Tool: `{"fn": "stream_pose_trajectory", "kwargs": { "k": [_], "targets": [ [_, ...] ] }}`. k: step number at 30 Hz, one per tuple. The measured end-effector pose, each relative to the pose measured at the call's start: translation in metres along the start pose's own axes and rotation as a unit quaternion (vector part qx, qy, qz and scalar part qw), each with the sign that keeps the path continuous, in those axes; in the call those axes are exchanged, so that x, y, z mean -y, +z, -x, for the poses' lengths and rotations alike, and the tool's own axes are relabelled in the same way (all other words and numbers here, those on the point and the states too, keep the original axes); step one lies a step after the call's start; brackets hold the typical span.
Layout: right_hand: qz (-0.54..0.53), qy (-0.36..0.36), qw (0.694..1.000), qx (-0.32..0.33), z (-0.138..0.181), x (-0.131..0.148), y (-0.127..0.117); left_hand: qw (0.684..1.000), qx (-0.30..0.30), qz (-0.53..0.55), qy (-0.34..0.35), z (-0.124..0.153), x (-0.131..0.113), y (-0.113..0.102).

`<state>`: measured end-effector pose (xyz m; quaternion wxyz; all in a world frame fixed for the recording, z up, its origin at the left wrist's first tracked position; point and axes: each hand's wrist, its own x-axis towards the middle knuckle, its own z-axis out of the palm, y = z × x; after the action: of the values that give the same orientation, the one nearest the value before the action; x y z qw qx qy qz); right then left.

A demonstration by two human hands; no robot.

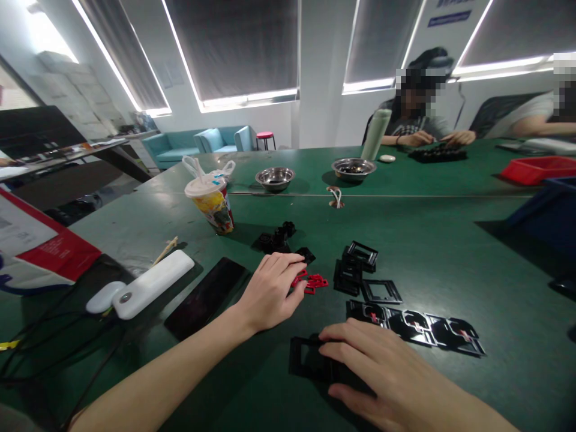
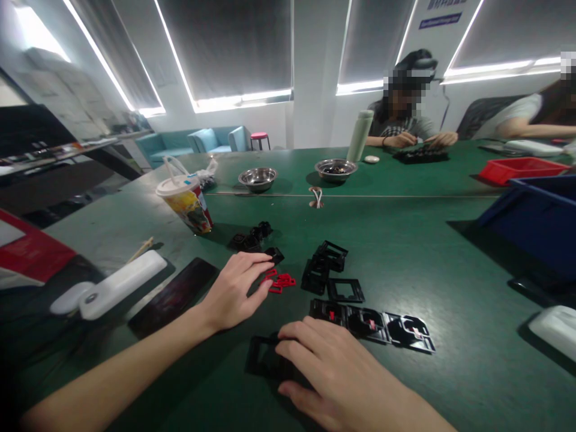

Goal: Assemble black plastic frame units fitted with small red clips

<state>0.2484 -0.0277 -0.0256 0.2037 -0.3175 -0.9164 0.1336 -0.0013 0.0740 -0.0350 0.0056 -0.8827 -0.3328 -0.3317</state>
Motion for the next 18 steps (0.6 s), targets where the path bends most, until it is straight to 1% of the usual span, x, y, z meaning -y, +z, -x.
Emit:
{"fn": "stream_pose_trajectory", "kwargs": {
  "k": [10, 18],
  "targets": [
    [0.006, 0.003, 1.0, -0.004, 0.0, 0.001, 0.0, 0.996, -0.083, -0.014, 0.006, 0.003, 0.007, 0.003],
    [0.008, -0.001, 1.0, -0.002, 0.001, 0.001, -0.001, 0.994, -0.106, -0.015, 0.001, 0.002, 0.006, -0.01]
  ]
}}
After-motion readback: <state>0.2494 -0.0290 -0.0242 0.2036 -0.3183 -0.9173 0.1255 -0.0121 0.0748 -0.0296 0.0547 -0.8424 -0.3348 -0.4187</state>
